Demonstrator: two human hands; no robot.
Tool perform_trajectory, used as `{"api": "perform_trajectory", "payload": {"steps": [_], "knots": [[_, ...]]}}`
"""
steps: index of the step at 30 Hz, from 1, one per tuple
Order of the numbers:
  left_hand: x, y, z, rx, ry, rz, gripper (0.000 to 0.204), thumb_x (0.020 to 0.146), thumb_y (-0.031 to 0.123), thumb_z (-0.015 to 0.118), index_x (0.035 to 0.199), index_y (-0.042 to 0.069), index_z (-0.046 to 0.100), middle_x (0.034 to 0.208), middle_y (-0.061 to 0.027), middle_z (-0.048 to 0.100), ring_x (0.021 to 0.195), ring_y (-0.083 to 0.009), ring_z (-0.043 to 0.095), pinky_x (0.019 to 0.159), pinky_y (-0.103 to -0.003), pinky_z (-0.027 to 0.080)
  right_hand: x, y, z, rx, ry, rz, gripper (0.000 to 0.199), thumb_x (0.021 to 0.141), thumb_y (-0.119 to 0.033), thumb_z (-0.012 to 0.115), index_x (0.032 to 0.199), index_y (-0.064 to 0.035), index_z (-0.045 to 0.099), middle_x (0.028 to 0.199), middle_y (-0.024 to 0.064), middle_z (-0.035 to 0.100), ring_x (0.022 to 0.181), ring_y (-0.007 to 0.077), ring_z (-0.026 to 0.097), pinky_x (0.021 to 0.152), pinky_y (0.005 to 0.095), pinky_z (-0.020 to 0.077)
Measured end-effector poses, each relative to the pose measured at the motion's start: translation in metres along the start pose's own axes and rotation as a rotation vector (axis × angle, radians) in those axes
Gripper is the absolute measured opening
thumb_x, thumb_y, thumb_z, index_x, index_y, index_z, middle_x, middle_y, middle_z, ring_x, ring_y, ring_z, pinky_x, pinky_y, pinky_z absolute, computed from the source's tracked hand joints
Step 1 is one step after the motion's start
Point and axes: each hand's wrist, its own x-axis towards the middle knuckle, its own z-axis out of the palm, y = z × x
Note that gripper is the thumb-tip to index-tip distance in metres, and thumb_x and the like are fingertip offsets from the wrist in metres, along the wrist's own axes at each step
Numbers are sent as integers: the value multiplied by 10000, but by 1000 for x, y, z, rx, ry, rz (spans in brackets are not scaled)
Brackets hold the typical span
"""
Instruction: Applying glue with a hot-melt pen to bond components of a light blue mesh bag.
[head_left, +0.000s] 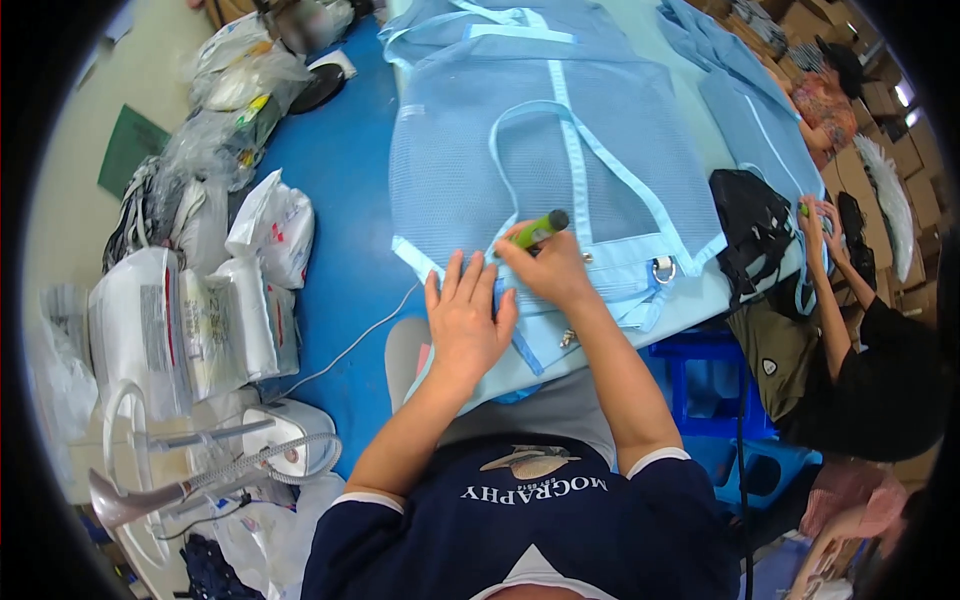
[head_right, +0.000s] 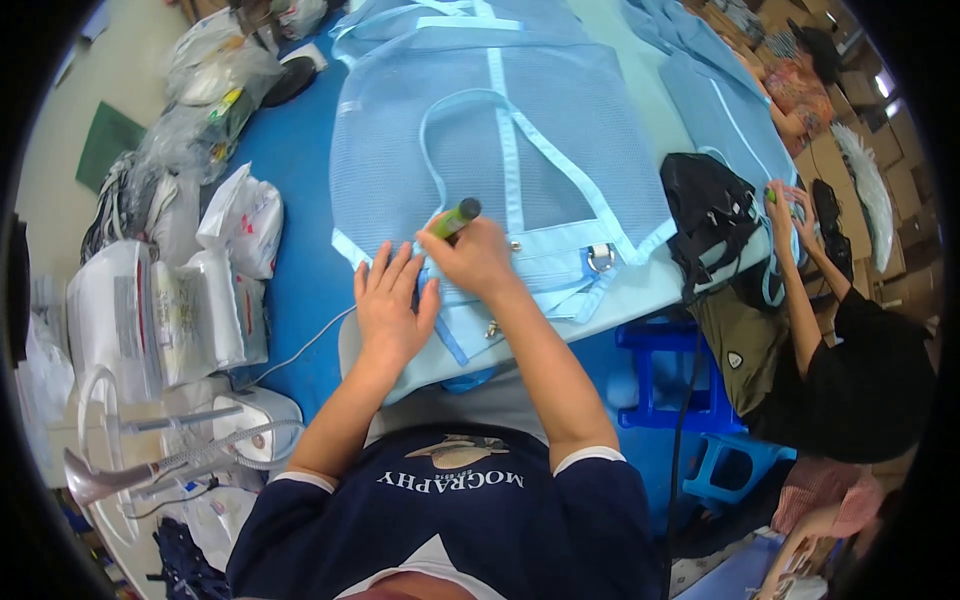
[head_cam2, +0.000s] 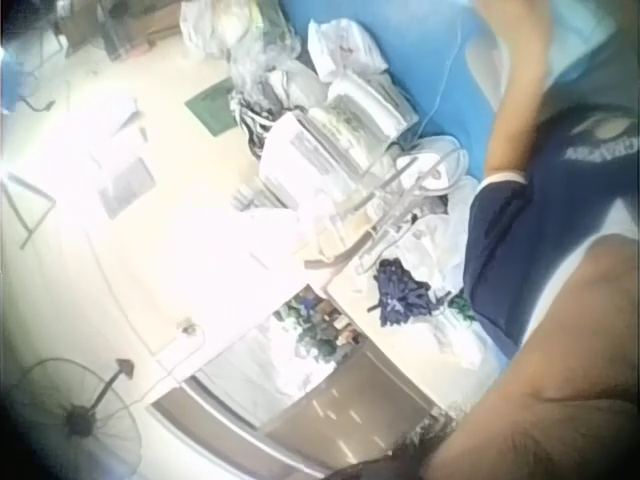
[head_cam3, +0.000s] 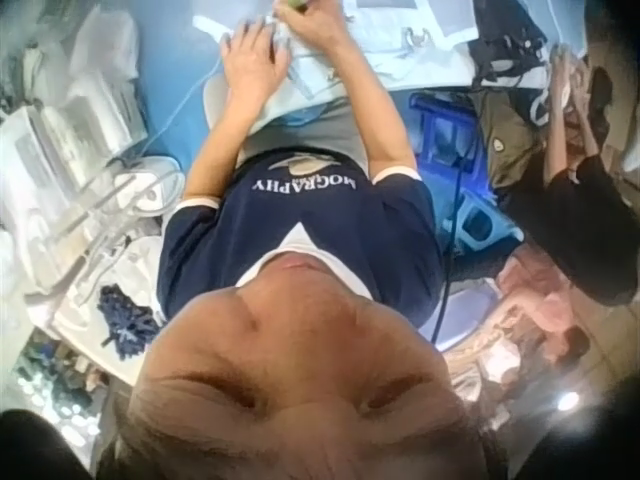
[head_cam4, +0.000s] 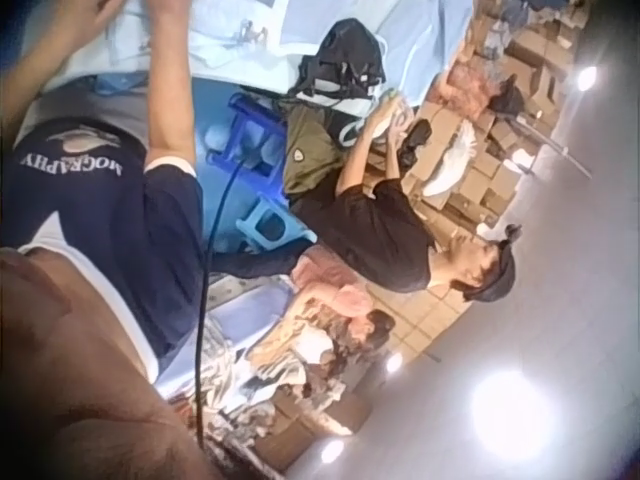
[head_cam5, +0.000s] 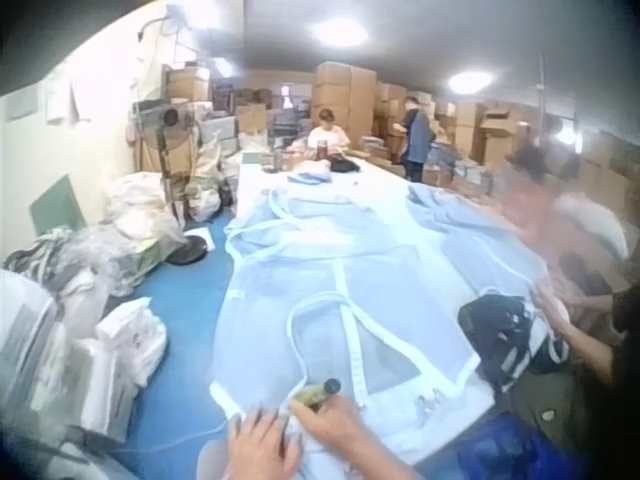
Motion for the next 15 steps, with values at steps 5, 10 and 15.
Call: {"api": "perform_trajectory", "payload": {"steps": [5,10,15], "knots": [[-2,-3,2,-7,7,15,336,834,232,649,1098,25,651,1219,-152,622,1240,-359,497,1040,-566,302,4,3,5,-250,57,-96,192,798,-251,708,841,-65,699,782,123,682,755,313,665,645,376,515],[-1,-5,1,-10,-51,22,390,855,273,639,1146,15,615,1260,-163,587,1274,-367,458,1052,-579,277,-14,-16,-18,12,257,-448,284,800,-84,727,1071,-31,660,898,119,692,854,231,662,721,317,516],[0,-1,-16,-52,-137,65,518,841,334,677,1250,47,542,1345,-196,502,1317,-379,398,1096,-592,173,-57,17,-81,-270,544,-452,341,863,-17,647,1199,-40,594,877,94,679,780,180,659,706,298,518]]}}
